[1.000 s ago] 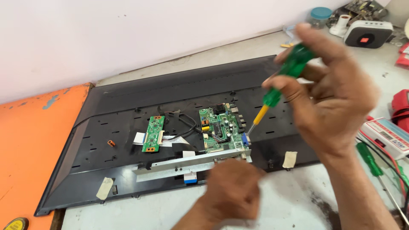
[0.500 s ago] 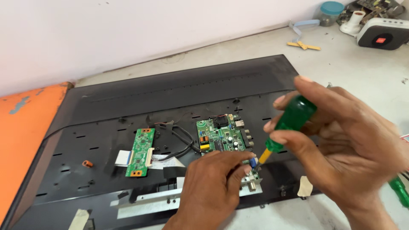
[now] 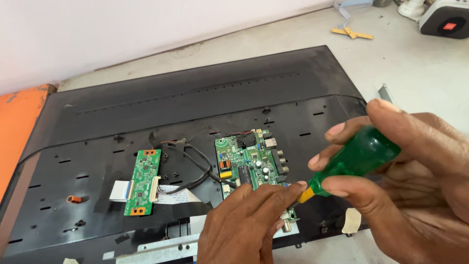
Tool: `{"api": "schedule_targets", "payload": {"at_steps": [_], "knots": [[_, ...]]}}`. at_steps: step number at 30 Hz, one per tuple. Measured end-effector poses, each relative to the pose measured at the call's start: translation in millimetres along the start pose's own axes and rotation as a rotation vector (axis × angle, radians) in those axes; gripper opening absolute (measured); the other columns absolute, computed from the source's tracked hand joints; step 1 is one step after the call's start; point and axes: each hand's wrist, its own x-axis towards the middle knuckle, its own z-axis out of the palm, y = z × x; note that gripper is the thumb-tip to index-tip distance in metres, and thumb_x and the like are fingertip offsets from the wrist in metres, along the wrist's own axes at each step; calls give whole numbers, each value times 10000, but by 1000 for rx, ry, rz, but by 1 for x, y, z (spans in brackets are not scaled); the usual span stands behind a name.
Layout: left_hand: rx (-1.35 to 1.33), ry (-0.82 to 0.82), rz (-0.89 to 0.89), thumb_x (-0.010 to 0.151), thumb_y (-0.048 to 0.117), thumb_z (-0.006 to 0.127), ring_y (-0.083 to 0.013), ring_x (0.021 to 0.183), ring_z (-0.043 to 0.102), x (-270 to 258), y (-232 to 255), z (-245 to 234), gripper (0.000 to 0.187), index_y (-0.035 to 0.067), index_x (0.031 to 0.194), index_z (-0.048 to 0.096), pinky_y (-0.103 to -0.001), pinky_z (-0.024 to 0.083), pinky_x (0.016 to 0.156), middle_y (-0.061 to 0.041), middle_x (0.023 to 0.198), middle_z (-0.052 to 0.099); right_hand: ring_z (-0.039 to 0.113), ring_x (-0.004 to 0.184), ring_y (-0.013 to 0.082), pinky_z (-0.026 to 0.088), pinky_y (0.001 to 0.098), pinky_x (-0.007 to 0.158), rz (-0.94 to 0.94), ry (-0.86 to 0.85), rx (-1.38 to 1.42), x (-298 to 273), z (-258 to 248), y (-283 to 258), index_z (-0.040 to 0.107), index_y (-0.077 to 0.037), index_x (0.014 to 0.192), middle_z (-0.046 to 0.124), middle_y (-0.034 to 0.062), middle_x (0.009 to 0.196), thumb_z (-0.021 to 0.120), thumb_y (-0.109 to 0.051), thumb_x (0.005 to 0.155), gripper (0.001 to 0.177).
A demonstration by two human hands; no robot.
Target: The person uses a screwdriver to remove screws from a metal bracket and circuit boards inside a disassembled television chassis. They remove the bracket and then lift the main circuit board out of the chassis.
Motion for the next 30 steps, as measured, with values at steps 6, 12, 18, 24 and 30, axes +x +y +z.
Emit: {"api": "schedule_targets", "payload": {"at_steps": [6, 12, 18, 24, 30], "knots": [[52, 105, 136, 869, -5, 624, -308, 920, 619, -3, -1, 0, 500, 140, 1347, 647, -440, 490, 772, -53, 1133, 712, 785, 1032, 276, 689, 362, 862, -25, 68, -25, 2, 6, -13, 401, -8, 1444, 645, 223, 1164, 694, 19, 889, 628], [58, 96, 139, 846, -15, 641, -310, 919, 609, -5, 8, -7, 498, 139, 1320, 647, -447, 477, 800, -38, 1064, 702, 759, 970, 255, 701, 343, 851, -158, 188, 59, 11, 19, -23, 491, 104, 1335, 653, 190, 1046, 708, 64, 891, 496], [106, 133, 182, 801, -19, 657, -295, 894, 600, -5, 12, -7, 501, 131, 1280, 666, -442, 488, 736, -19, 1027, 701, 753, 933, 213, 697, 301, 799, -228, 227, -51, 2, 15, -24, 569, 86, 1326, 670, 176, 1031, 805, 39, 940, 455], [85, 167, 219, 799, -14, 680, -291, 873, 618, -6, 10, -8, 434, 110, 1215, 687, -442, 491, 744, -23, 1009, 726, 735, 843, 172, 659, 248, 687, -249, 267, -133, 0, 19, -30, 615, 65, 1238, 694, 140, 967, 887, -42, 835, 498], [60, 189, 166, 789, 60, 767, -289, 804, 645, -3, 12, -6, 346, 91, 1130, 719, -446, 501, 768, -64, 909, 737, 778, 916, 171, 678, 254, 812, -214, 204, 9, -4, 28, -31, 582, 29, 1272, 744, 123, 993, 829, -41, 966, 399]]}}
